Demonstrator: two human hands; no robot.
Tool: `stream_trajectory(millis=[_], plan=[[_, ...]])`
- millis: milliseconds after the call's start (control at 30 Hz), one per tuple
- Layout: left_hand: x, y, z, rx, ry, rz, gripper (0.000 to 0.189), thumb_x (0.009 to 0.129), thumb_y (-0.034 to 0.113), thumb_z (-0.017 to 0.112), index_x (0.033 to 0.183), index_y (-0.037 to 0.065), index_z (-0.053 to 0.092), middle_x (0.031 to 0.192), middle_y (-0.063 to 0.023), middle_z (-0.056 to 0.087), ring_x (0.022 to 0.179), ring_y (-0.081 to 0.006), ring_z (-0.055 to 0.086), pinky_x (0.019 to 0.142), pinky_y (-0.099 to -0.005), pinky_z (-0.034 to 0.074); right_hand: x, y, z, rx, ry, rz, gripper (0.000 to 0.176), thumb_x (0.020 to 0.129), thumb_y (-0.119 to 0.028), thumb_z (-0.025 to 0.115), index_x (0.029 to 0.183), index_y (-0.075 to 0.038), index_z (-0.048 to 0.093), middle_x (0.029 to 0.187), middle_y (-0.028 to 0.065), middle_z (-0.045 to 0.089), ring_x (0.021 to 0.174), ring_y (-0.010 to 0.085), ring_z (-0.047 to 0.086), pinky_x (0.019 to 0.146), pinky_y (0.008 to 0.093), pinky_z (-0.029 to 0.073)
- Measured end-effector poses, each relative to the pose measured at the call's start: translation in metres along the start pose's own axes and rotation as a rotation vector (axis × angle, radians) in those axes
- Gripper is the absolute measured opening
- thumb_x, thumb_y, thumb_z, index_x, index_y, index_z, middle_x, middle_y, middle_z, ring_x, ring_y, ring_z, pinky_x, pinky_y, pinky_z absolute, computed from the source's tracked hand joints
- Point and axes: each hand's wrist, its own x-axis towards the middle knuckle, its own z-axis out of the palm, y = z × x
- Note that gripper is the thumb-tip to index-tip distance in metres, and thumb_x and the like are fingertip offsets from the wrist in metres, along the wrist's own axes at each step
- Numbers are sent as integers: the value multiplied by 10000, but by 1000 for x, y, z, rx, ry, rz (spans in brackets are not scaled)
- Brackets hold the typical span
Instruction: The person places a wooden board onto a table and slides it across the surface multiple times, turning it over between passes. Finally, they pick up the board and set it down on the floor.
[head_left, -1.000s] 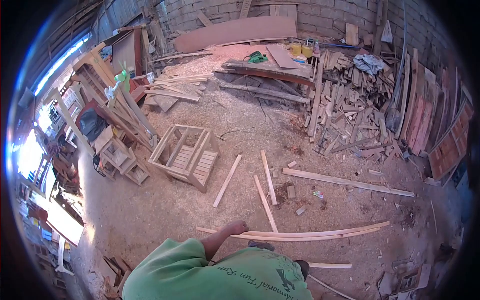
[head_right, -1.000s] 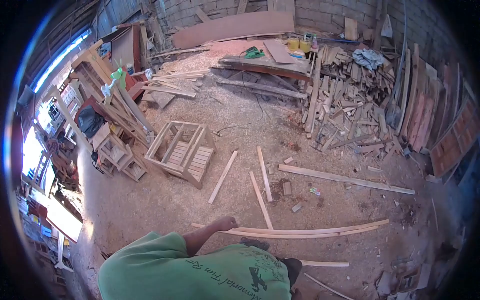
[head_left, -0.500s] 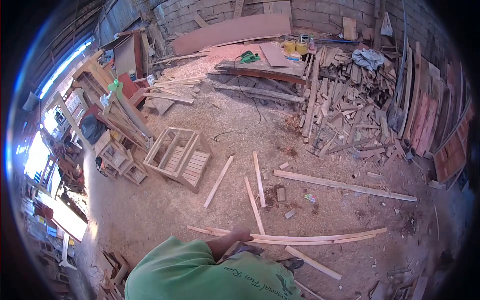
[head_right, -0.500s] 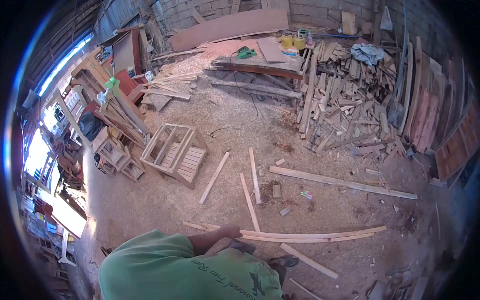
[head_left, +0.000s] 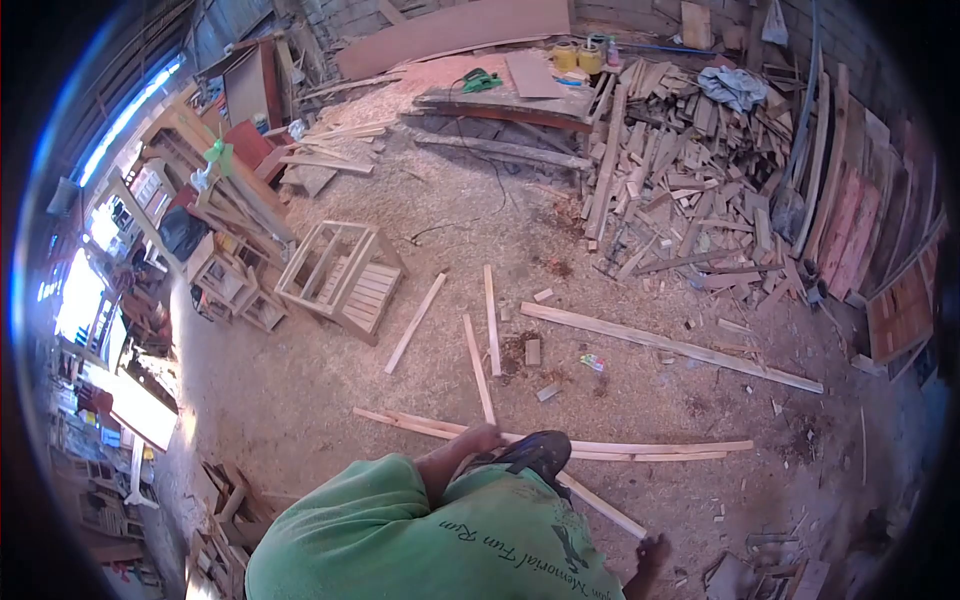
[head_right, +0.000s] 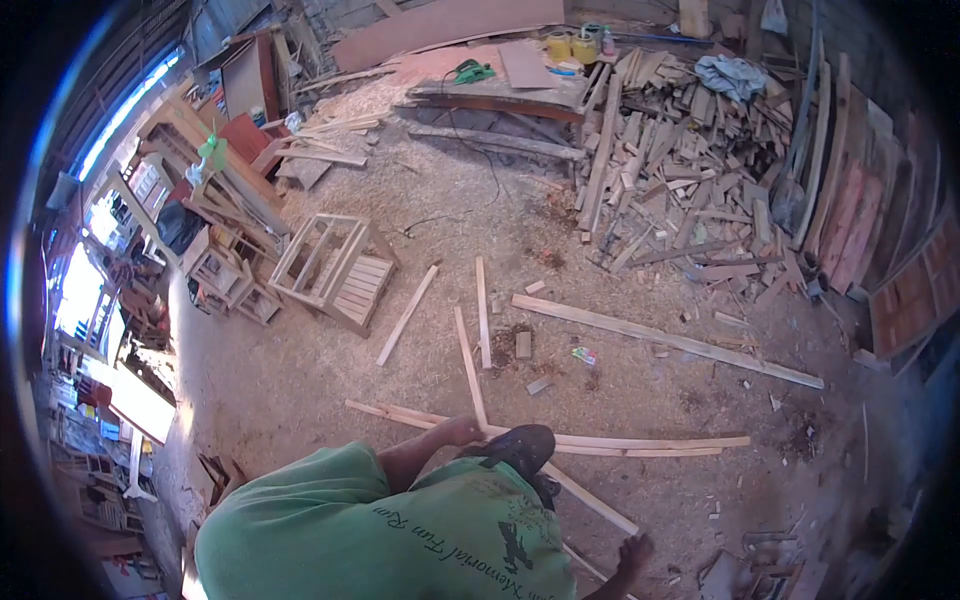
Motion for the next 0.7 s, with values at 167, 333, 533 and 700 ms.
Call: stream_trajectory(millis=[167, 333, 533, 700], plan=[[-1, -62, 15, 141, 27, -165, 618, 954, 564, 636, 1001, -33, 787, 1046, -308, 742, 1032, -469, 724, 932, -554, 552, 20, -132, 101, 251, -94, 19, 614, 1058, -422, 552, 1584, -136, 418, 1475, 172, 585, 1240, 355, 620, 1000, 495, 529], [-8, -75, 5, -81, 38, -263, 508, 981, 491, 658, 1117, 20, 790, 1077, -232, 768, 1033, -389, 731, 905, -515, 564, 94, -184, 188, 107, -719, -351, 496, 1025, -259, 649, 1493, -117, 567, 1470, 144, 621, 1258, 323, 632, 980, 501, 560], [152, -32, -83, -205, -80, -195, 354, 996, 357, 690, 1191, 72, 765, 1016, -149, 762, 913, -279, 712, 791, -471, 550, 75, -297, 280, 444, -584, -408, 482, 1034, -204, 681, 1473, -50, 558, 1263, 144, 731, 1035, 244, 752, 857, 358, 622], [314, 87, -189, -62, -15, -197, 364, 989, 374, 686, 1187, 70, 724, 992, -144, 727, 830, -278, 689, 705, -467, 538, 129, -281, 245, 388, 76, -250, 394, 1088, -291, 621, 1434, -103, 614, 1067, 69, 723, 886, 190, 715, 697, 331, 577]])
